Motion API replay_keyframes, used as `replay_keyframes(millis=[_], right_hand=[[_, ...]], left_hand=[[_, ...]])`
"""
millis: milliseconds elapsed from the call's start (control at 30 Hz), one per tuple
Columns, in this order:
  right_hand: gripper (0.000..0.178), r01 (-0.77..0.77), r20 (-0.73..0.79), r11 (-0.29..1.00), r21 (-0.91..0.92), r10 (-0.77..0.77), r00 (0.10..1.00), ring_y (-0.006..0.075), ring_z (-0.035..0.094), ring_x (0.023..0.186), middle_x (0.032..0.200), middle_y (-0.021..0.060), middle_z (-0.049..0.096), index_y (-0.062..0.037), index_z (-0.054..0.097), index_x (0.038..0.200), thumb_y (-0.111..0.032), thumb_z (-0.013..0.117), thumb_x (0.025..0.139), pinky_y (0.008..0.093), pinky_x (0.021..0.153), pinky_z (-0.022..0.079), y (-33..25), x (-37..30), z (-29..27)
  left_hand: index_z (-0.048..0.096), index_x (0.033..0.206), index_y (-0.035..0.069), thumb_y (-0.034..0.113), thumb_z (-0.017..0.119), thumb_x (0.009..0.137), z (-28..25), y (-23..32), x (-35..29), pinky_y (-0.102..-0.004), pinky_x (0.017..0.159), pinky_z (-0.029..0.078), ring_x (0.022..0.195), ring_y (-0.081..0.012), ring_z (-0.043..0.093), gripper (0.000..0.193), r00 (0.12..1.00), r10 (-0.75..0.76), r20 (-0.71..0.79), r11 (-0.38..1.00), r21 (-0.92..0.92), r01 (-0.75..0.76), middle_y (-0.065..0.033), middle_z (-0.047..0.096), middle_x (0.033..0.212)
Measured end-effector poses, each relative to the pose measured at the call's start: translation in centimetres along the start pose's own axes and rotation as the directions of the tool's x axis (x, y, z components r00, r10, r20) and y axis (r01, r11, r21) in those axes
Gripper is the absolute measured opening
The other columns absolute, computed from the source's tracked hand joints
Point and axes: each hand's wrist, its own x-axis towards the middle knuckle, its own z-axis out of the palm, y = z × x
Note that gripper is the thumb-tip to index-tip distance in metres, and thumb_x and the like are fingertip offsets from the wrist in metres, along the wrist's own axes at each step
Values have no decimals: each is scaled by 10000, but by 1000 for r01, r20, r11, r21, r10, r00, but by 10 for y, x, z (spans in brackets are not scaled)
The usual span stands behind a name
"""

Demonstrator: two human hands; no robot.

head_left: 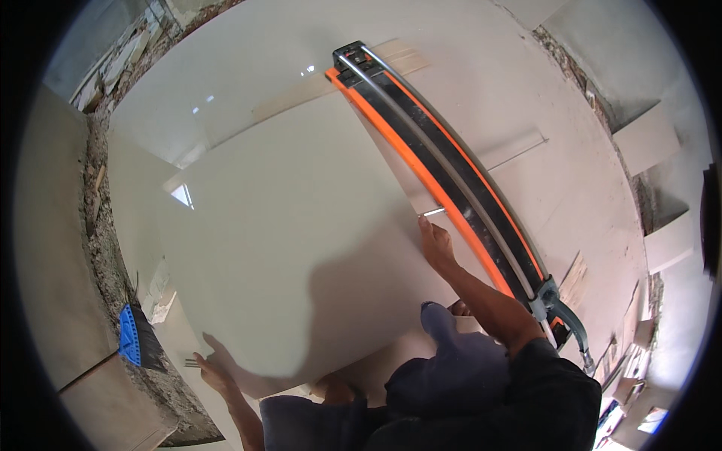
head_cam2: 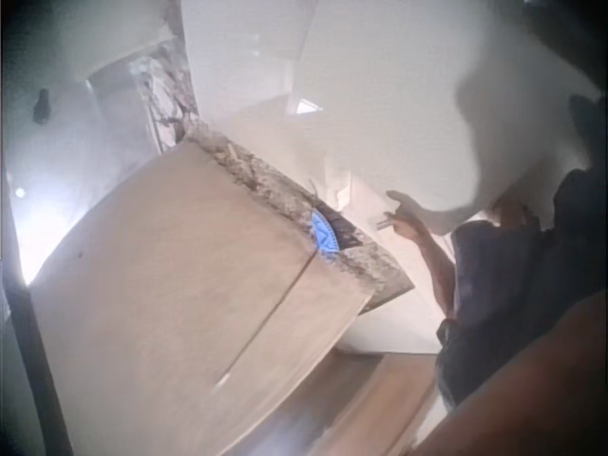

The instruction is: The person measures and cuts a large ceramic tile using a manual tile cutter, then mixes cement in a bucket and applies it to the floor with a trowel. The person handles the tile, tape measure, tile cutter, bucket, and trowel during the process.

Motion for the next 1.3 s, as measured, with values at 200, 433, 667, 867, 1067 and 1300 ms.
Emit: replay_keyframes(millis=[200,433,667,867,1067,1300], right_hand=[[749,86,-117,992,89,-76,990,309,561,705,680,204,540,62,551,744,-644,347,891,430,688,433,69,24,-32],[735,70,-203,997,29,-63,977,344,552,766,738,204,559,59,581,800,-624,329,909,432,768,422,108,39,-65],[684,48,-210,997,66,-33,977,363,552,921,884,223,581,49,589,881,-590,350,919,434,836,402,118,40,-69],[500,233,-263,934,-270,-305,915,404,510,1090,1190,213,532,25,573,1098,-432,508,905,449,951,391,102,-5,-92],[335,379,-289,880,-288,-457,841,376,527,1076,1235,216,509,15,562,1132,-217,577,891,432,925,419,118,-26,-194],[463,56,-269,994,-89,-78,960,329,567,1021,1041,213,614,29,614,1021,-404,478,929,393,904,426,149,99,-244]], left_hand=[[619,921,-138,557,380,915,47,-2,-35,-387,710,461,784,-285,585,735,996,73,55,994,-80,-68,-200,635,846],[626,953,-104,567,403,910,102,0,-26,-377,730,452,807,-267,574,708,979,160,126,985,41,-166,-170,639,842],[621,833,-97,552,473,900,119,31,-30,-360,589,462,650,-235,557,669,935,288,207,903,266,-337,-137,612,742],[637,917,-92,553,482,899,116,26,-47,-360,592,495,676,-244,599,663,945,191,265,933,251,-259,-146,640,788],[564,1154,-66,560,408,924,116,18,-76,-377,745,502,873,-282,610,685,957,23,291,911,388,-140,-176,622,1019],[436,1313,-40,585,334,934,115,23,-115,-396,962,391,1113,-298,516,739,914,-148,379,891,452,-43,-187,524,1248]])
